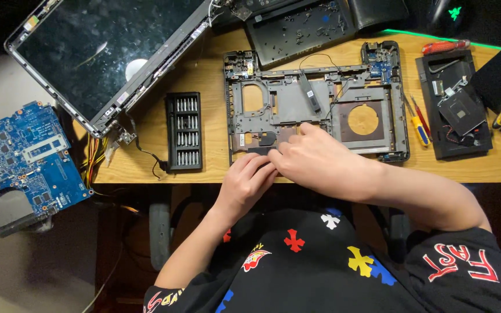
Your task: Repairing and reassembling parts of a disassembled laptop on a workbench.
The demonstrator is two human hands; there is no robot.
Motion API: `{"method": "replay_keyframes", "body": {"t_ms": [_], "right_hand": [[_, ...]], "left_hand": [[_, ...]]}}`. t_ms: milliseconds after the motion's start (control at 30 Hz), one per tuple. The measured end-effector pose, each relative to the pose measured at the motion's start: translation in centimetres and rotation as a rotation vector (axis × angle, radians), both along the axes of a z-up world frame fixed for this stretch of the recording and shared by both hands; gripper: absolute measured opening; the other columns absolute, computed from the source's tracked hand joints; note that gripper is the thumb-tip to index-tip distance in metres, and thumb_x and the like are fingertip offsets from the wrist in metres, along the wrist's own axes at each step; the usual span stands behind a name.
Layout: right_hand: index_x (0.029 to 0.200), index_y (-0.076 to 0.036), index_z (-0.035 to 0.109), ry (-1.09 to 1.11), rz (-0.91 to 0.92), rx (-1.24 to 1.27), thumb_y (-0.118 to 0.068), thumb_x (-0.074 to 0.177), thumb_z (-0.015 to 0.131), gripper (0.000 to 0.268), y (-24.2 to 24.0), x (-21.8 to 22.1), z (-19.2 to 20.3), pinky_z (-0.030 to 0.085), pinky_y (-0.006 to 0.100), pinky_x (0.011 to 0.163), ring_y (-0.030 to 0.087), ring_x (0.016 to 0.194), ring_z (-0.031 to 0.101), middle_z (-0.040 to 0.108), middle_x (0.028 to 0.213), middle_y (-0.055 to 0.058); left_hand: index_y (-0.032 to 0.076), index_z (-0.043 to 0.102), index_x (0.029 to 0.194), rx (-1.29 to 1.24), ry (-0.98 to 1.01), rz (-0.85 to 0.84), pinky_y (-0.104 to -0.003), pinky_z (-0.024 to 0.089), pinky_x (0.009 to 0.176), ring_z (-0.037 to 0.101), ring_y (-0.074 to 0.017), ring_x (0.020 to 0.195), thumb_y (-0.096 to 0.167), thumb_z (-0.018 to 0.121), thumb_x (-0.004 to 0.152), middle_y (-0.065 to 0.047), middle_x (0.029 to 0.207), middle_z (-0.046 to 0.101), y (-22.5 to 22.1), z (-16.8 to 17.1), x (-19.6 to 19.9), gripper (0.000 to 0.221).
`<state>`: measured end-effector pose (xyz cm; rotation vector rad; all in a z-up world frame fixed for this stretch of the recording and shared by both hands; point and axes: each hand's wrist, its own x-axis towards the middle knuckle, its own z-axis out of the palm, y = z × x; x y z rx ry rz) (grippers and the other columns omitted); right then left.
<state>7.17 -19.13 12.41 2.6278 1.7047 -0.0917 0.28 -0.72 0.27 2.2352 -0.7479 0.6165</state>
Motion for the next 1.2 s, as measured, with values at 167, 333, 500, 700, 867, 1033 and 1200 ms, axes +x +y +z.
{"method": "replay_keyframes", "body": {"t_ms": [167, 333, 500, 700, 867, 1033, 1200], "right_hand": [[0.085, -0.010, 0.064, -0.038, -0.037, -0.127, -0.020, 0.086, 0.062, 0.010, 0.1, -0.2, -0.1, 0.046, 0.036, 0.075, 0.023, 0.082, 0.069, 0.069, 0.080, 0.005], [0.085, -0.009, 0.064, -0.034, -0.006, -0.031, -0.018, 0.083, 0.062, 0.010, -0.1, 0.1, 0.1, 0.045, 0.036, 0.072, 0.022, 0.078, 0.069, 0.068, 0.077, 0.005], [0.083, -0.009, 0.063, -0.058, -0.055, -0.100, -0.016, 0.086, 0.061, 0.008, -0.2, 0.0, -0.2, 0.044, 0.036, 0.082, 0.021, 0.082, 0.068, 0.067, 0.079, 0.005], [0.080, -0.010, 0.064, -0.056, 0.019, 0.029, -0.016, 0.079, 0.064, 0.007, -0.3, 0.0, 0.2, 0.044, 0.037, 0.079, 0.022, 0.079, 0.067, 0.066, 0.075, 0.005], [0.076, -0.011, 0.064, 0.012, 0.054, -0.032, -0.016, 0.081, 0.064, 0.006, -0.2, 0.0, -0.1, 0.045, 0.037, 0.081, 0.022, 0.078, 0.067, 0.066, 0.075, 0.003], [0.076, -0.012, 0.064, 0.014, 0.068, 0.021, -0.016, 0.081, 0.064, 0.006, -0.9, 0.4, 0.0, 0.044, 0.037, 0.080, 0.022, 0.079, 0.066, 0.065, 0.075, 0.003], [0.080, -0.008, 0.068, 0.092, 0.028, 0.309, -0.023, 0.086, 0.073, 0.018, -5.2, 0.9, 0.0, 0.047, 0.040, 0.083, 0.026, 0.076, 0.063, 0.064, 0.074, 0.005]], "left_hand": [[0.002, 0.068, 0.107, -0.006, -0.009, 0.007, -0.041, 0.056, 0.085, 0.066, -0.0305, 0.099, 0.003, 0.081, 0.084, -0.010, 0.108, 0.067, 0.0, -0.1, 0.1, 0.027], [0.001, 0.068, 0.107, -0.023, 0.013, -0.007, -0.041, 0.056, 0.085, 0.066, -0.0304, 0.099, 0.002, 0.081, 0.084, -0.011, 0.107, 0.066, 0.0, 0.1, 0.1, 0.026], [0.002, 0.069, 0.108, -0.008, -0.011, -0.001, -0.041, 0.056, 0.085, 0.065, -0.0305, 0.098, 0.004, 0.081, 0.083, -0.010, 0.107, 0.067, 0.0, 0.2, 0.0, 0.028], [0.001, 0.069, 0.107, -0.022, -0.007, -0.006, -0.041, 0.057, 0.085, 0.066, -0.0301, 0.098, 0.002, 0.080, 0.084, -0.011, 0.109, 0.067, 0.0, 0.1, 0.1, 0.026], [0.001, 0.068, 0.106, -0.023, 0.005, 0.001, -0.041, 0.056, 0.086, 0.066, -0.0310, 0.100, 0.004, 0.080, 0.085, -0.010, 0.109, 0.067, 0.1, 0.1, 0.0, 0.025], [0.001, 0.069, 0.107, -0.011, 0.024, 0.001, -0.041, 0.056, 0.087, 0.065, -0.0308, 0.101, 0.004, 0.080, 0.086, -0.010, 0.108, 0.067, 0.1, -0.3, -0.1, 0.024], [0.001, 0.070, 0.110, 0.037, 0.037, -0.001, -0.041, 0.056, 0.090, 0.065, -0.0305, 0.103, 0.005, 0.080, 0.086, -0.011, 0.110, 0.067, 0.2, 0.4, -0.1, 0.026]]}}
